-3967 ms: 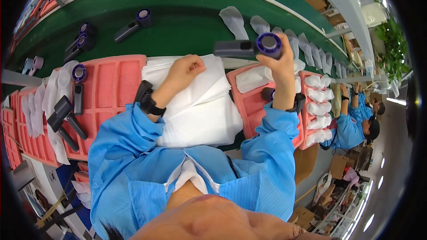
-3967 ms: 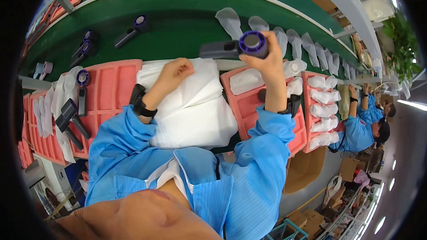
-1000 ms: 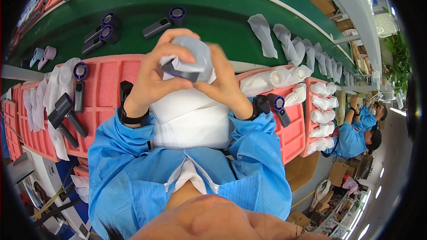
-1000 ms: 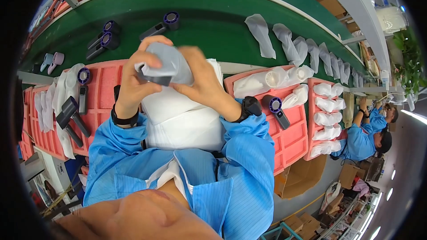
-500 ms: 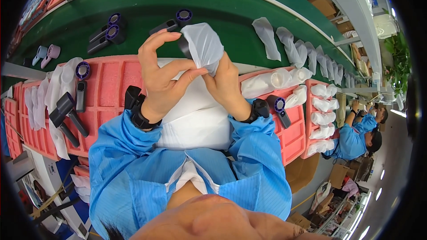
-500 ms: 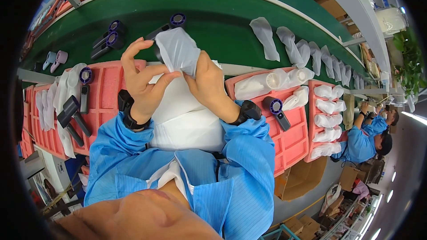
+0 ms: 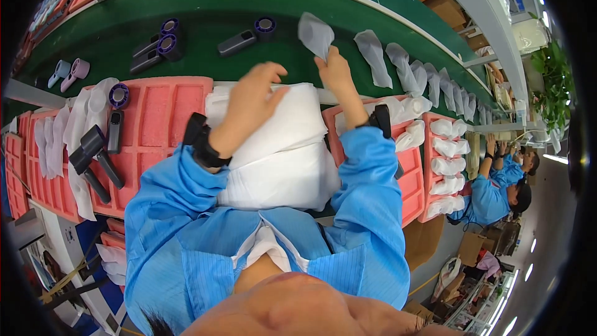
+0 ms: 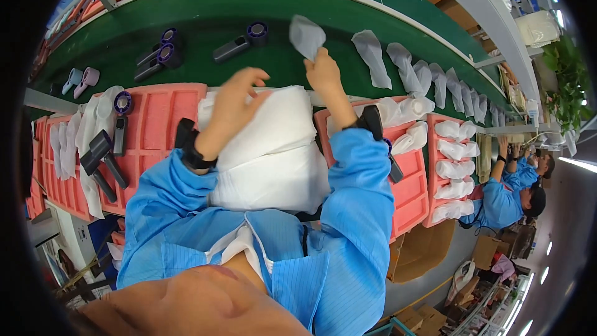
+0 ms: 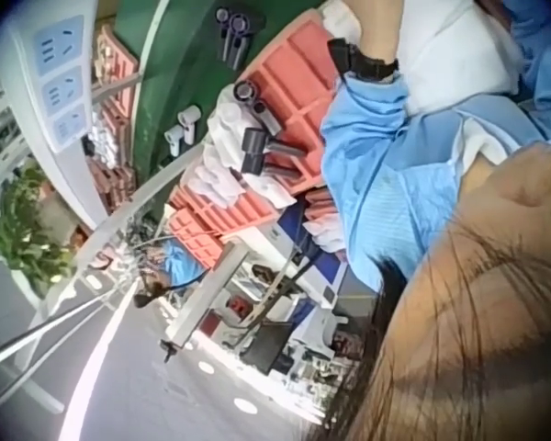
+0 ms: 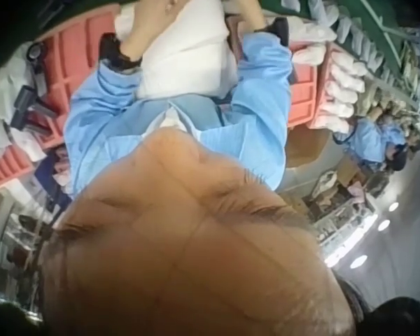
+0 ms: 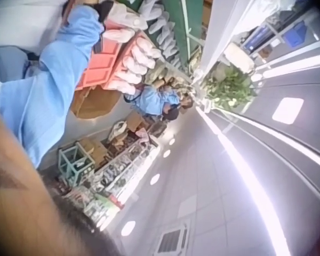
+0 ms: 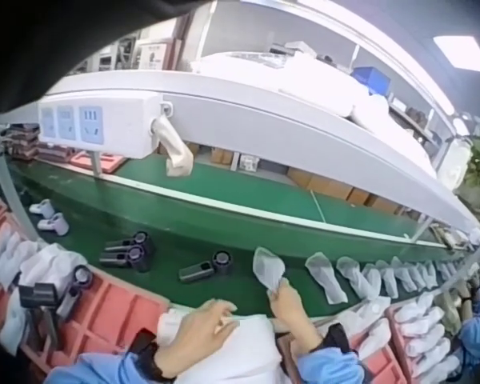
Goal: The person picks up a hair dryer and a protective bag, slides the hair dryer into the bag by hand, and places the bagged item onto a pink tray, repeating the process for several units.
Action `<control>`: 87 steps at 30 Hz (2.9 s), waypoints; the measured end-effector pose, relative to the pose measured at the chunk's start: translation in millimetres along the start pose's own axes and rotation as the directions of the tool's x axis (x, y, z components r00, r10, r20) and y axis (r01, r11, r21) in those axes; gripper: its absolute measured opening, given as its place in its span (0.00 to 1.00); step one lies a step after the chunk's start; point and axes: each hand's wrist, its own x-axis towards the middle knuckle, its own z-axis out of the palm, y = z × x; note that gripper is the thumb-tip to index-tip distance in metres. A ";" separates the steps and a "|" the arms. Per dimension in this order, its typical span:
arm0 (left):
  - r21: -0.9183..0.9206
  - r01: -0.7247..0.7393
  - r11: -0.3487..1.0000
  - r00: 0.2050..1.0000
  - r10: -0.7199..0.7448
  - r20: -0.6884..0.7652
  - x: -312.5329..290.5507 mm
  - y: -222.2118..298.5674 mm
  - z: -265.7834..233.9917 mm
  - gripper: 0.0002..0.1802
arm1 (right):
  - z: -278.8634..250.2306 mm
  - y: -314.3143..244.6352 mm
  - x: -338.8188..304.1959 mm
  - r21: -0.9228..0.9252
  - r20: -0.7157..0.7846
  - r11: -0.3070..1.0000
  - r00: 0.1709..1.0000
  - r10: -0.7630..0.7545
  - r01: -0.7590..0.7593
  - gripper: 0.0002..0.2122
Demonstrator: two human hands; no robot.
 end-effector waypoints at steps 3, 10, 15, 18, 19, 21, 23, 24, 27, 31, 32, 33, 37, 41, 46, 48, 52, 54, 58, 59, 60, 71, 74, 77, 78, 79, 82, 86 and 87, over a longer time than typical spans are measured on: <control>0.151 -0.069 0.986 0.988 0.046 0.149 -13.7 -12.1 27.6 0.17 | 24.3 25.3 6.4 -0.413 -0.139 0.909 0.984 -0.114 0.047 0.23; 0.403 -0.211 0.891 0.966 0.125 0.228 -21.4 -17.1 44.5 0.17 | 45.6 -42.4 67.6 0.270 -0.071 0.900 0.939 -0.337 0.343 0.37; 0.451 -0.280 0.847 0.955 0.200 0.218 -22.0 -22.5 58.0 0.16 | 98.5 -42.9 113.7 0.650 0.079 0.737 0.948 -0.309 0.186 0.38; 0.463 -0.301 0.833 0.951 0.230 0.205 -25.5 -29.3 60.6 0.15 | 83.4 -64.4 98.7 0.492 0.262 0.854 0.907 -0.331 0.170 0.37; 0.470 -0.305 0.828 0.951 0.234 0.205 -25.8 -31.3 58.8 0.15 | 72.3 -73.5 88.5 0.492 0.267 0.854 0.905 -0.332 0.168 0.37; 0.474 -0.320 0.820 0.946 0.247 0.211 -27.4 -31.2 56.2 0.13 | 37.7 -86.8 63.1 0.717 0.281 0.697 0.925 -0.256 -0.025 0.33; 0.449 -0.314 0.836 0.946 0.238 0.219 -27.2 -24.6 54.3 0.13 | -13.1 -86.5 35.0 0.709 0.143 0.696 0.945 -0.295 0.110 0.31; 0.433 -0.302 0.849 0.949 0.224 0.223 -26.2 -21.1 52.1 0.13 | -31.7 -79.3 25.2 0.612 -0.020 0.735 0.935 -0.355 0.292 0.30; 0.407 -0.305 0.861 0.947 0.228 0.227 -24.7 -16.3 50.5 0.11 | -79.1 -54.6 -4.7 0.537 -0.217 0.746 0.919 -0.329 0.394 0.28; 0.404 -0.335 0.851 0.939 0.266 0.219 -23.0 -23.4 51.6 0.09 | -114.0 -31.0 -40.3 0.595 -0.250 0.721 0.934 -0.255 0.356 0.28; 0.417 -0.341 0.842 0.937 0.267 0.226 -23.4 -25.0 51.4 0.09 | -120.3 -23.8 -50.0 0.578 -0.268 0.730 0.930 -0.252 0.364 0.27; 0.432 -0.346 0.833 0.935 0.269 0.231 -23.6 -25.4 50.0 0.09 | -125.7 -17.6 -59.0 0.562 -0.285 0.738 0.925 -0.251 0.373 0.27; -0.030 -0.070 0.997 0.981 0.074 0.181 -18.5 -18.3 34.7 0.07 | -137.7 -1.7 -87.1 0.558 -0.340 0.719 0.905 -0.256 0.414 0.26; -0.290 0.054 0.956 0.969 0.019 0.245 -12.2 -28.8 19.5 0.03 | -143.0 -1.7 -99.8 0.610 -0.341 0.653 0.893 -0.295 0.449 0.26; -0.426 0.123 0.896 0.960 0.002 0.281 -7.2 -14.5 4.2 0.02 | -130.9 -17.9 -99.9 0.696 -0.274 0.538 0.869 -0.412 0.475 0.26; -0.552 0.182 0.814 0.975 -0.075 0.211 -8.6 -0.1 -6.2 0.02 | -119.3 -31.6 -95.8 0.687 -0.265 0.528 0.848 -0.458 0.499 0.26; -0.690 0.153 0.707 0.984 -0.171 0.043 -10.8 14.4 -13.7 0.04 | -86.9 -59.0 -88.0 0.640 -0.254 0.508 0.783 -0.568 0.576 0.27; -0.726 0.122 0.677 0.979 -0.201 -0.023 -9.9 16.0 -17.8 0.05 | -73.8 -70.0 -88.2 0.565 -0.273 0.519 0.739 -0.616 0.641 0.27; -0.862 0.226 0.454 0.953 -0.287 0.098 -6.5 11.0 -21.2 0.05 | -62.9 -76.4 -91.5 0.477 -0.327 0.580 0.746 -0.580 0.660 0.26; -0.890 0.242 0.386 0.957 -0.248 0.153 -6.0 3.0 -20.3 0.06 | -62.2 -76.3 -91.7 0.479 -0.323 0.581 0.747 -0.581 0.658 0.26; -0.912 0.261 0.317 0.958 -0.204 0.203 -5.9 -4.8 -19.5 0.08 | -61.6 -76.2 -92.0 0.450 -0.336 0.602 0.750 -0.569 0.659 0.27; -0.880 0.070 0.470 0.997 -0.020 0.069 -7.1 34.7 -30.9 0.37 | -54.1 -84.7 -98.9 0.173 -0.325 0.634 0.651 -0.686 0.754 0.36; -0.686 -0.143 0.713 0.988 0.141 -0.060 -21.5 36.2 -21.8 0.39 | -57.0 -86.0 -99.7 0.178 -0.379 0.675 0.683 -0.624 0.716 0.40; -0.110 -0.367 0.924 0.928 0.355 -0.117 -32.2 44.0 -15.9 0.35 | -52.4 -83.7 -100.1 0.130 -0.426 0.694 0.672 -0.606 0.708 0.37; -0.096 -0.415 0.905 0.909 0.407 -0.090 -35.0 42.6 -12.4 0.33 | -50.6 -83.6 -100.2 0.110 -0.449 0.699 0.663 -0.599 0.706 0.36; -0.084 -0.462 0.883 0.887 0.458 -0.062 -37.1 41.8 -9.2 0.32 | -50.2 -83.1 -98.7 0.111 -0.448 0.699 0.663 -0.600 0.707 0.36; -0.029 -0.430 0.903 0.903 0.428 -0.047 -40.2 48.6 -5.6 0.31 | -50.3 -80.1 -91.0 0.110 -0.521 0.756 0.685 -0.510 0.646 0.36; 0.054 -0.245 0.968 0.963 0.250 -0.104 -29.7 53.4 -6.0 0.31 | -34.7 -71.1 -90.9 0.225 -0.558 0.737 0.704 -0.439 0.638 0.36; 0.054 -0.228 0.972 0.965 0.233 -0.124 -22.4 50.5 -6.6 0.30 | -33.3 -74.5 -93.4 0.226 -0.557 0.734 0.703 -0.442 0.640 0.36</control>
